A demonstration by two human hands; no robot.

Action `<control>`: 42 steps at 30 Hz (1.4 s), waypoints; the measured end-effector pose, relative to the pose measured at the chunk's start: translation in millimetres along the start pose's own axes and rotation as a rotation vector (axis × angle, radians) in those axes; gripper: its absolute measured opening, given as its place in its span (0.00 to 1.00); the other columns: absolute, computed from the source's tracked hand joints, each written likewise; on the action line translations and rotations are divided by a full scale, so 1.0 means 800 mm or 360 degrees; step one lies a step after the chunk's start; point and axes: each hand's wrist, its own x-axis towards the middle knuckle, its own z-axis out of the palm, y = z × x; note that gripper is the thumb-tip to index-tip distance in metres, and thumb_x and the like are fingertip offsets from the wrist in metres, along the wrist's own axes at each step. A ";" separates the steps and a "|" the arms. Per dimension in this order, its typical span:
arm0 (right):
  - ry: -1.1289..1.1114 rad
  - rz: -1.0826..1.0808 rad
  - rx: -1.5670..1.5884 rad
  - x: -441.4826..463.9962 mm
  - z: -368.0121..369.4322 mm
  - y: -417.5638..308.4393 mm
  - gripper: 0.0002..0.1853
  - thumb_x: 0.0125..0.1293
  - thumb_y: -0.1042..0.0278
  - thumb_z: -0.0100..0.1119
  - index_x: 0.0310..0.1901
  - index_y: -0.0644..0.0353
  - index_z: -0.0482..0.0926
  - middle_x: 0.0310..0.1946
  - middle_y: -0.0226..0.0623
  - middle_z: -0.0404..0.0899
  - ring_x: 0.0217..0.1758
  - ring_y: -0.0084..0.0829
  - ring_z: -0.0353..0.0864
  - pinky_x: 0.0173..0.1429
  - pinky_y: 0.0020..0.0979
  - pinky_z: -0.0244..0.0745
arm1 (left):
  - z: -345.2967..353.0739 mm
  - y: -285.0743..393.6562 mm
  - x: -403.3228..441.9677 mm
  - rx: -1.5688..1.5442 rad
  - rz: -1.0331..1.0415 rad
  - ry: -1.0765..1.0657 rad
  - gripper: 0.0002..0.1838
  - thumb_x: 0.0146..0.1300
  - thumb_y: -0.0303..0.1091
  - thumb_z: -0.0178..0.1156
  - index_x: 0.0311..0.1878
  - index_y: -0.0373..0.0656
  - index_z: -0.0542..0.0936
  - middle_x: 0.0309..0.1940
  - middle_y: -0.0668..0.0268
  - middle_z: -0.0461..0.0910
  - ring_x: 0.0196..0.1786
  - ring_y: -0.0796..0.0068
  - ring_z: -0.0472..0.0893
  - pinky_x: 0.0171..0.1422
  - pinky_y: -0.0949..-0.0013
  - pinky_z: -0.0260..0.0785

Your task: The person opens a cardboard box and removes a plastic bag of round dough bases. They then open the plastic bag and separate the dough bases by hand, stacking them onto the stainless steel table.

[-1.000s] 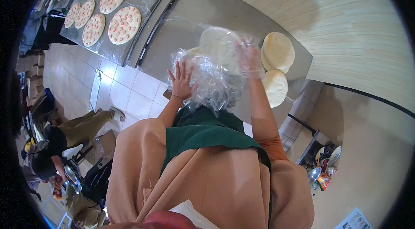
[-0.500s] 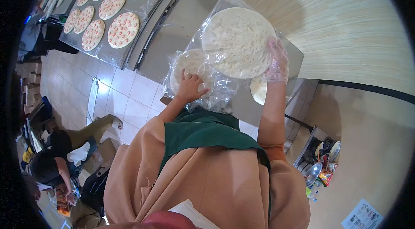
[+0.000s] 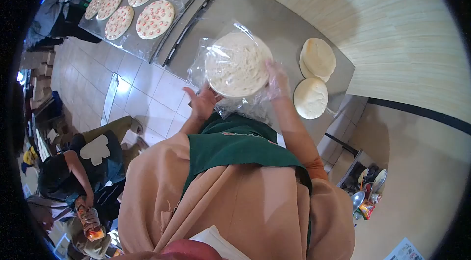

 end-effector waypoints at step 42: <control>0.0444 -0.0925 -0.2364 0.042 -0.008 0.060 0.18 0.58 0.60 0.61 0.49 0.55 0.75 0.33 0.43 0.82 0.34 0.48 0.82 0.41 0.48 0.75 | -0.015 0.009 0.108 0.3348 0.0838 0.0232 0.31 0.64 0.39 0.55 0.70 0.43 0.64 0.72 0.59 0.58 0.76 0.60 0.55 0.78 0.49 0.42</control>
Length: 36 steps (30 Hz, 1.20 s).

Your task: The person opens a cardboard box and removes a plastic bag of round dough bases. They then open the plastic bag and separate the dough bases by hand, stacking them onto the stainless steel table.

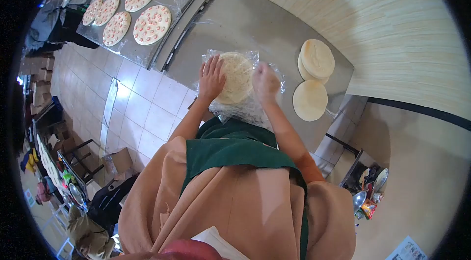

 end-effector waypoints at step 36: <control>-0.0789 0.0654 0.0358 -0.011 -0.041 0.099 0.23 0.65 0.45 0.56 0.36 0.61 0.83 0.32 0.39 0.84 0.29 0.27 0.83 0.34 0.30 0.78 | 0.030 0.043 0.008 0.0201 0.0100 -0.0223 0.31 0.66 0.48 0.52 0.71 0.49 0.64 0.74 0.58 0.56 0.76 0.55 0.53 0.76 0.38 0.36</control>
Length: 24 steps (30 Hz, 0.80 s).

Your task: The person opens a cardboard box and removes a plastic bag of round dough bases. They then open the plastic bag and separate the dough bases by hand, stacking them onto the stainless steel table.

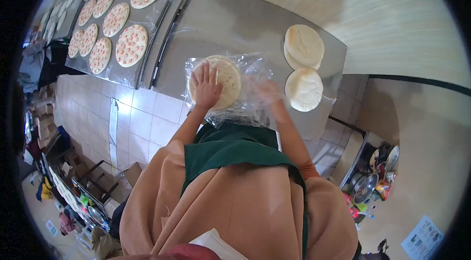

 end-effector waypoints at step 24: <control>0.0081 -0.0891 0.0073 -0.043 -0.018 -0.031 0.18 0.57 0.57 0.61 0.44 0.60 0.81 0.37 0.48 0.83 0.42 0.49 0.81 0.49 0.43 0.76 | -0.055 0.115 -0.007 -0.1569 -0.0141 0.0274 0.05 0.61 0.28 0.63 0.34 0.40 0.77 0.28 0.63 0.78 0.26 0.72 0.76 0.33 0.70 0.69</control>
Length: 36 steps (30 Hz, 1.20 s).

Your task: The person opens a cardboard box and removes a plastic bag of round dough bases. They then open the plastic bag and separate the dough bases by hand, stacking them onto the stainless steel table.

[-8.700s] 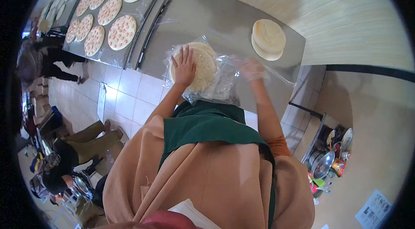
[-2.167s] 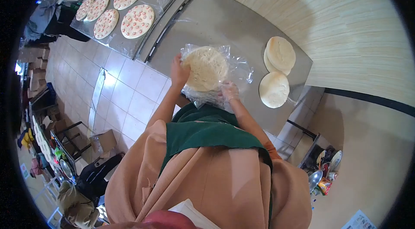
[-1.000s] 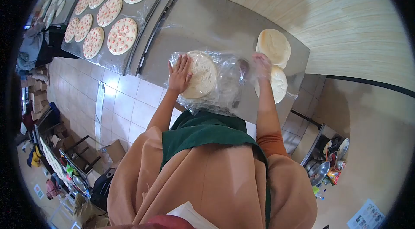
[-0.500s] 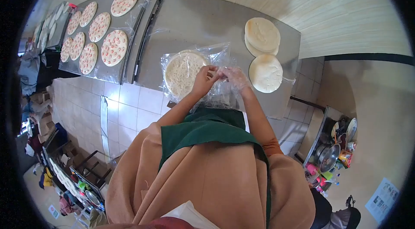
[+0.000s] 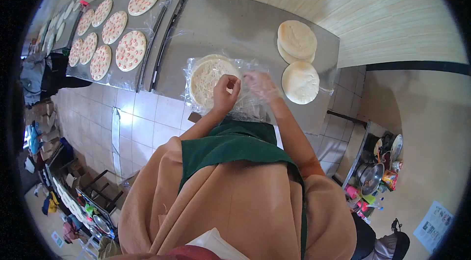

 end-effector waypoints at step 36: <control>-0.0082 0.0545 0.1320 0.013 0.126 0.130 0.34 0.55 0.60 0.73 0.60 0.65 0.71 0.46 0.35 0.81 0.45 0.27 0.81 0.51 0.32 0.77 | -0.113 -0.136 -0.035 0.0949 -0.0387 0.0577 0.20 0.67 0.48 0.60 0.48 0.39 0.77 0.45 0.57 0.77 0.37 0.66 0.82 0.43 0.59 0.72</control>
